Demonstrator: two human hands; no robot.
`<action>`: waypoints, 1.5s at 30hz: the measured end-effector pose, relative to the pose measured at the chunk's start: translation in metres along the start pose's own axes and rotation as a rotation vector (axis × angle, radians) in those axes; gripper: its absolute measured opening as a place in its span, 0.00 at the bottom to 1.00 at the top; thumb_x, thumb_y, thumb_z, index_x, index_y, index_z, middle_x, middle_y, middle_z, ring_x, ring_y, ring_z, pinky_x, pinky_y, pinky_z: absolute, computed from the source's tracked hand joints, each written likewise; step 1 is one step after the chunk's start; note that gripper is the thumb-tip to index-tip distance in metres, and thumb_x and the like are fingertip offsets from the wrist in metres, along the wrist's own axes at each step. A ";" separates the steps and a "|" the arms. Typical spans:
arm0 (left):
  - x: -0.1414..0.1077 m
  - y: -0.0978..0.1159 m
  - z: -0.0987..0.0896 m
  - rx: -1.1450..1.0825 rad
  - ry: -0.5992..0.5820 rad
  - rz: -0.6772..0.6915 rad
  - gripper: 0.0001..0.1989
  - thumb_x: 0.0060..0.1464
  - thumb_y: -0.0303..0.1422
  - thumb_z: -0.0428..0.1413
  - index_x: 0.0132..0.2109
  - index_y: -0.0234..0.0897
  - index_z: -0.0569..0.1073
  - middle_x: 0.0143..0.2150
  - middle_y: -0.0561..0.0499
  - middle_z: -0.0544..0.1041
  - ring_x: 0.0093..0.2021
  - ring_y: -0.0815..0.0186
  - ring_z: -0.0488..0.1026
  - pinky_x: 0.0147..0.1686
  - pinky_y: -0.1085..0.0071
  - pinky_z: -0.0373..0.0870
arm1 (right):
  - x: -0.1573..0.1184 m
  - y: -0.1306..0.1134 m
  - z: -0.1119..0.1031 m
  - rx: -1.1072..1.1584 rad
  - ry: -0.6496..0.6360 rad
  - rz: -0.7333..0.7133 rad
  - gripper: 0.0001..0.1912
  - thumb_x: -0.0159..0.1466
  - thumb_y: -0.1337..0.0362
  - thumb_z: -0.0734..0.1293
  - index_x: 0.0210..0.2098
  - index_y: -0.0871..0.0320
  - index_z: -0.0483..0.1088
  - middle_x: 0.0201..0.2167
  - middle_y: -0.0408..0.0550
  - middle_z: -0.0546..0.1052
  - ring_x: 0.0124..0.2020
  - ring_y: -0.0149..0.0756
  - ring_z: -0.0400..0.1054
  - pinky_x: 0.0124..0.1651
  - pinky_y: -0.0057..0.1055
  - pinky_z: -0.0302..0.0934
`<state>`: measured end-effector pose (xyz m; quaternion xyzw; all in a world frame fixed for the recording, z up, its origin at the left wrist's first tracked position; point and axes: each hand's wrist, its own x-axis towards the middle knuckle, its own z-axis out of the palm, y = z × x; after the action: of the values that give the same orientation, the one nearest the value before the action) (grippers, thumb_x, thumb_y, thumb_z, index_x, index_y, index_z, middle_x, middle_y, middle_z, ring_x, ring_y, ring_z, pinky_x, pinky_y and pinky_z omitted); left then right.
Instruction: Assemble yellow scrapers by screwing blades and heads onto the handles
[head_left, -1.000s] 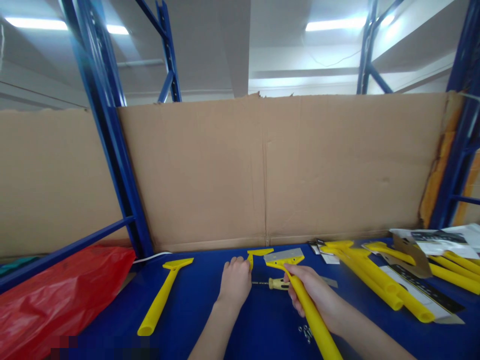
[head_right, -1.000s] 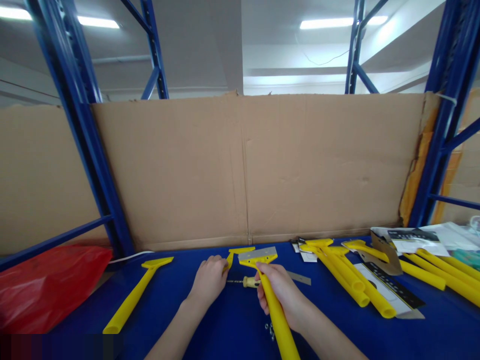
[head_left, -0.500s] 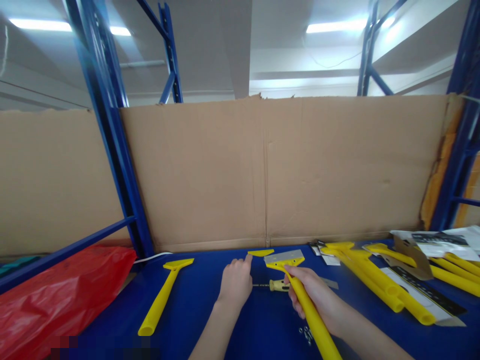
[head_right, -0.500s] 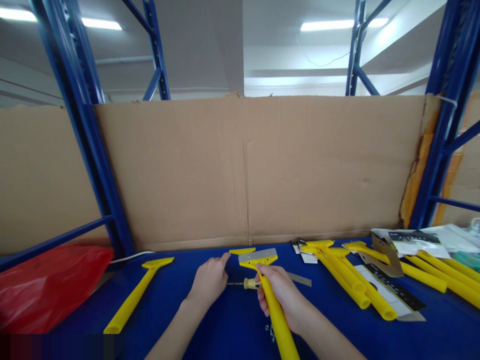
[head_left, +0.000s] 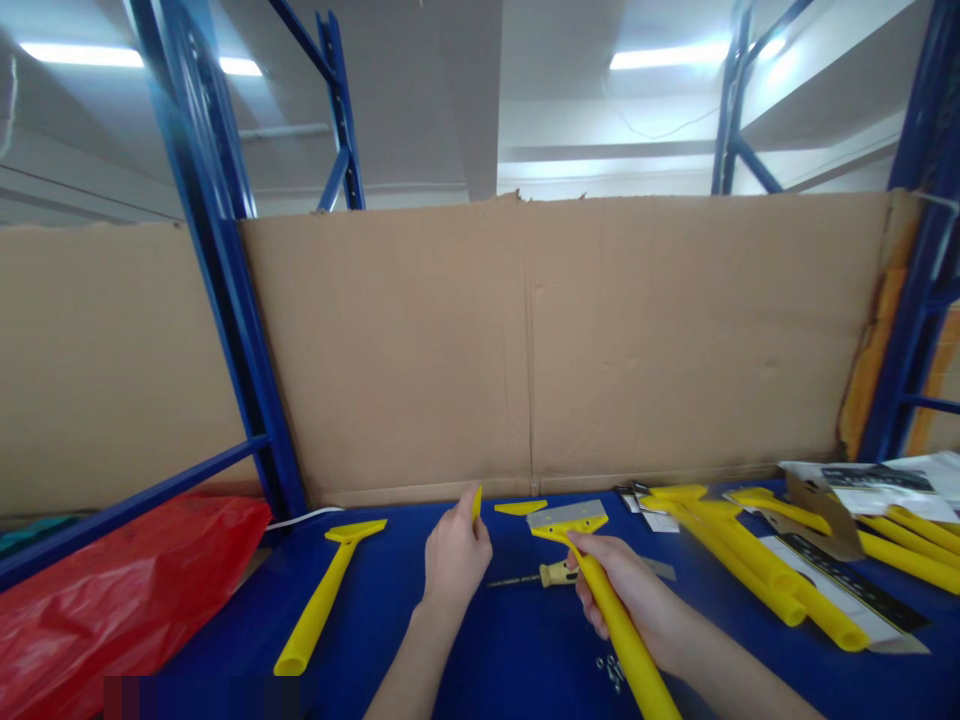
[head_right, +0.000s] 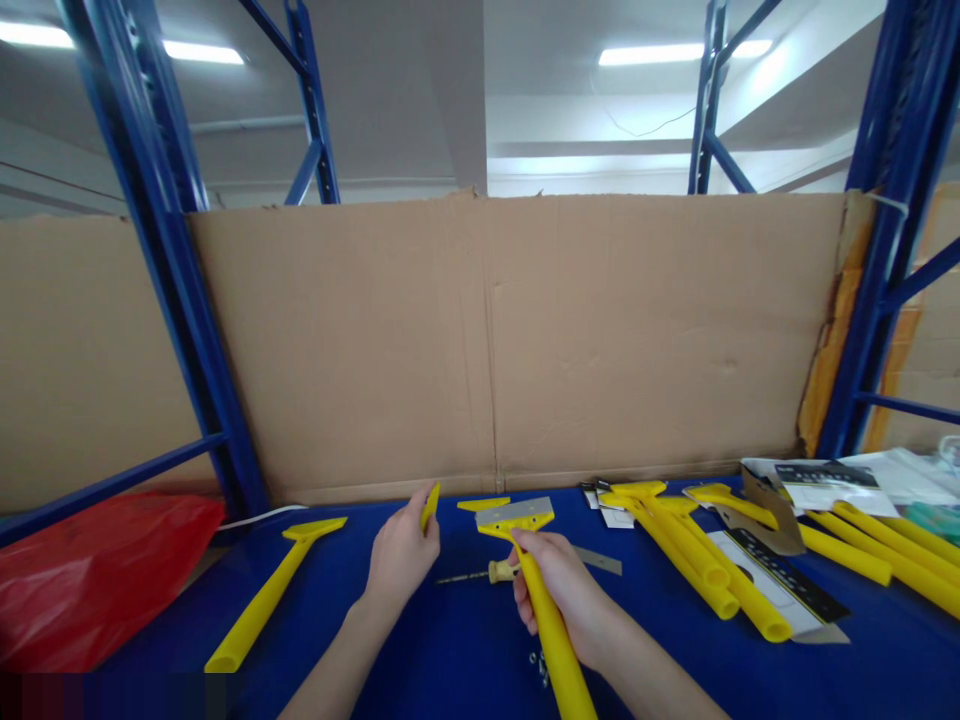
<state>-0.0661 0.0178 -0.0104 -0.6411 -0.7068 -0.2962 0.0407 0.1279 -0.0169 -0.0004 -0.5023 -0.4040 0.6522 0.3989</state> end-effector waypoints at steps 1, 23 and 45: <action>0.000 0.000 0.000 -0.040 0.078 -0.011 0.24 0.57 0.26 0.46 0.61 0.38 0.62 0.42 0.42 0.78 0.39 0.58 0.76 0.35 0.69 0.67 | 0.000 0.000 0.000 0.000 -0.004 -0.003 0.14 0.65 0.54 0.57 0.30 0.57 0.63 0.10 0.37 0.66 0.09 0.26 0.57 0.12 0.21 0.51; 0.010 0.008 -0.005 -1.081 0.442 -0.362 0.11 0.45 0.30 0.57 0.38 0.39 0.64 0.21 0.58 0.70 0.22 0.67 0.72 0.26 0.73 0.65 | -0.003 -0.001 0.003 0.008 0.013 -0.016 0.13 0.64 0.55 0.58 0.30 0.57 0.62 0.10 0.36 0.65 0.09 0.26 0.57 0.12 0.20 0.50; -0.013 0.056 -0.015 -1.496 -0.229 -0.521 0.21 0.23 0.41 0.69 0.30 0.35 0.79 0.40 0.45 0.79 0.46 0.58 0.71 0.41 0.68 0.59 | -0.005 0.001 0.007 -0.034 -0.035 -0.013 0.10 0.64 0.58 0.58 0.30 0.56 0.61 0.10 0.37 0.65 0.09 0.26 0.57 0.12 0.19 0.49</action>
<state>-0.0164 -0.0003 0.0172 -0.3389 -0.4475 -0.6240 -0.5435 0.1221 -0.0226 0.0013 -0.4948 -0.4250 0.6513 0.3877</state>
